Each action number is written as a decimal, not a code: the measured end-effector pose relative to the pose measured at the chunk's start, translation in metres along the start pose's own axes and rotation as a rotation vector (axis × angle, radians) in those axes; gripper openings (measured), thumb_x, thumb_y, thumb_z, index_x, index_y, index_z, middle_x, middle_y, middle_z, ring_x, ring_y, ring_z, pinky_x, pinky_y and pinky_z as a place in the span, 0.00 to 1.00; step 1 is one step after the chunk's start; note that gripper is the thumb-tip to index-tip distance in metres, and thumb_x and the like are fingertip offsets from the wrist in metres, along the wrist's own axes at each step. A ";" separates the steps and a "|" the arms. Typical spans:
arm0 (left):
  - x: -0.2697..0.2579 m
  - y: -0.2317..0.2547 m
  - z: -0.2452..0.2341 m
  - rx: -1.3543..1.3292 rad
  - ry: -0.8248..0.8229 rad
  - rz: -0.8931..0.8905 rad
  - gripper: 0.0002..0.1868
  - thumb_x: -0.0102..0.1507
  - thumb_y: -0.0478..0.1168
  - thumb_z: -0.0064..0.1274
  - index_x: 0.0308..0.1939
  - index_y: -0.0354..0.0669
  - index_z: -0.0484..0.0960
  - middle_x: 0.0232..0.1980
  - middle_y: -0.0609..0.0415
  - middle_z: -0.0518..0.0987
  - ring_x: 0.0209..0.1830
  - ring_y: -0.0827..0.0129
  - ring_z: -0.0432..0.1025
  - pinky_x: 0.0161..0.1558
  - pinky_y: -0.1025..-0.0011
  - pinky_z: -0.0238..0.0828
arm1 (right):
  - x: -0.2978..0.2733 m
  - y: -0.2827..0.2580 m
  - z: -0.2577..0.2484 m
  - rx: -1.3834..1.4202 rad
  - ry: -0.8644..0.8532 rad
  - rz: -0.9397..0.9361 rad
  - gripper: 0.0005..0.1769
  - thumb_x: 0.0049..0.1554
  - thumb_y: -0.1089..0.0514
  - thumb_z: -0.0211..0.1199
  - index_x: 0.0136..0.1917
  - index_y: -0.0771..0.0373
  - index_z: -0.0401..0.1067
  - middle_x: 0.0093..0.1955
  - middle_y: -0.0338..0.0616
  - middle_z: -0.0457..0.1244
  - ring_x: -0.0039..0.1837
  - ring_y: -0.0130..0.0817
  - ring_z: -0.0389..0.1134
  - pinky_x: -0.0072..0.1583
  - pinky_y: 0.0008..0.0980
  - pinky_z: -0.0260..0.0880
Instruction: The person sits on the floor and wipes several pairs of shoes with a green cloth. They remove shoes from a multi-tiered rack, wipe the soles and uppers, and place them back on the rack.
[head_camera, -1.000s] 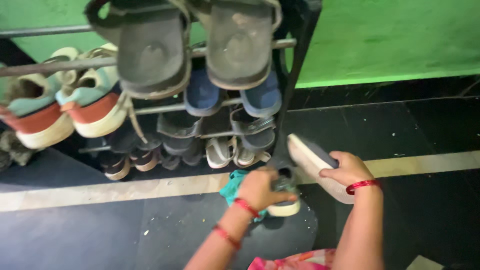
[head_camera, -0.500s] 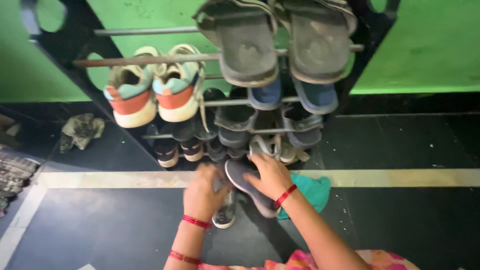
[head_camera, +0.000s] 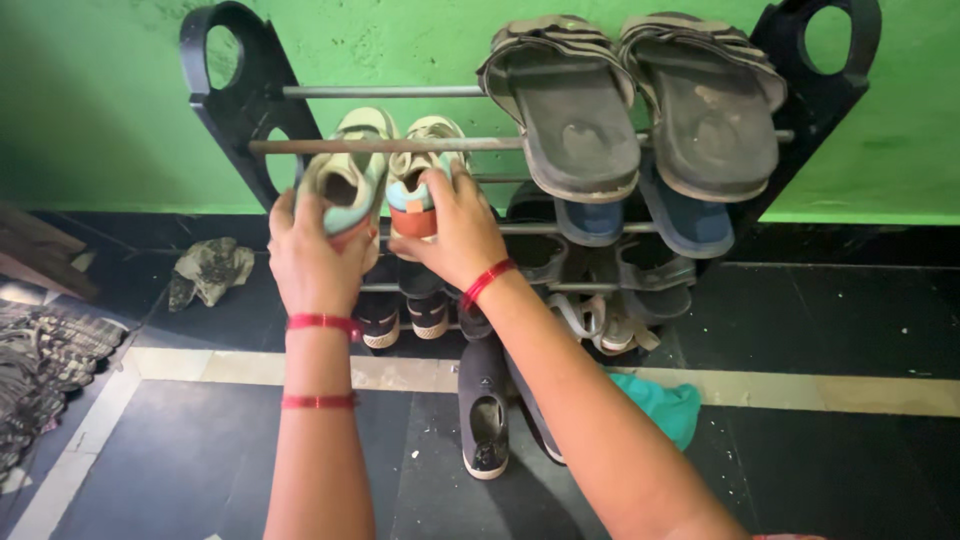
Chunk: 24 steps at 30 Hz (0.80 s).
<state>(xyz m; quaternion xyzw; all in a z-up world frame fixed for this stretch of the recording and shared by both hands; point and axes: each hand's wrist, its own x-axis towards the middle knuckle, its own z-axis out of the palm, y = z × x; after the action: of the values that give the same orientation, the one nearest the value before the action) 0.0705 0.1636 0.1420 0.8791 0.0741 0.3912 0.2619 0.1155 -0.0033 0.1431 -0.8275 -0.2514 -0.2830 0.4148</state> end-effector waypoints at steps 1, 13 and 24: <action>-0.007 0.003 -0.008 -0.028 -0.017 -0.020 0.34 0.50 0.45 0.73 0.58 0.44 0.78 0.70 0.35 0.70 0.60 0.37 0.71 0.56 0.52 0.69 | -0.002 0.000 -0.001 0.000 0.019 -0.031 0.38 0.37 0.47 0.82 0.55 0.59 0.65 0.71 0.70 0.55 0.67 0.69 0.62 0.63 0.52 0.67; -0.050 0.108 -0.227 -0.141 0.056 0.122 0.28 0.52 0.41 0.72 0.50 0.32 0.76 0.56 0.37 0.79 0.61 0.56 0.77 0.56 0.65 0.75 | -0.021 -0.080 -0.203 0.748 -0.429 0.218 0.21 0.50 0.58 0.76 0.53 0.61 0.71 0.53 0.37 0.66 0.54 0.23 0.68 0.55 0.28 0.71; 0.052 0.096 -0.089 -0.096 0.235 0.246 0.28 0.56 0.44 0.75 0.53 0.40 0.77 0.65 0.49 0.75 0.54 0.54 0.76 0.52 0.59 0.75 | 0.047 -0.073 -0.128 0.055 0.139 -0.235 0.28 0.51 0.51 0.82 0.53 0.62 0.67 0.49 0.45 0.68 0.50 0.35 0.72 0.53 0.34 0.75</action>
<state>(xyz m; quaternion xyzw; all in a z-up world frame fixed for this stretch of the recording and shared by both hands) 0.0347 0.1349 0.2753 0.8162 -0.0227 0.5235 0.2433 0.0681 -0.0626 0.2782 -0.7591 -0.3249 -0.3792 0.4176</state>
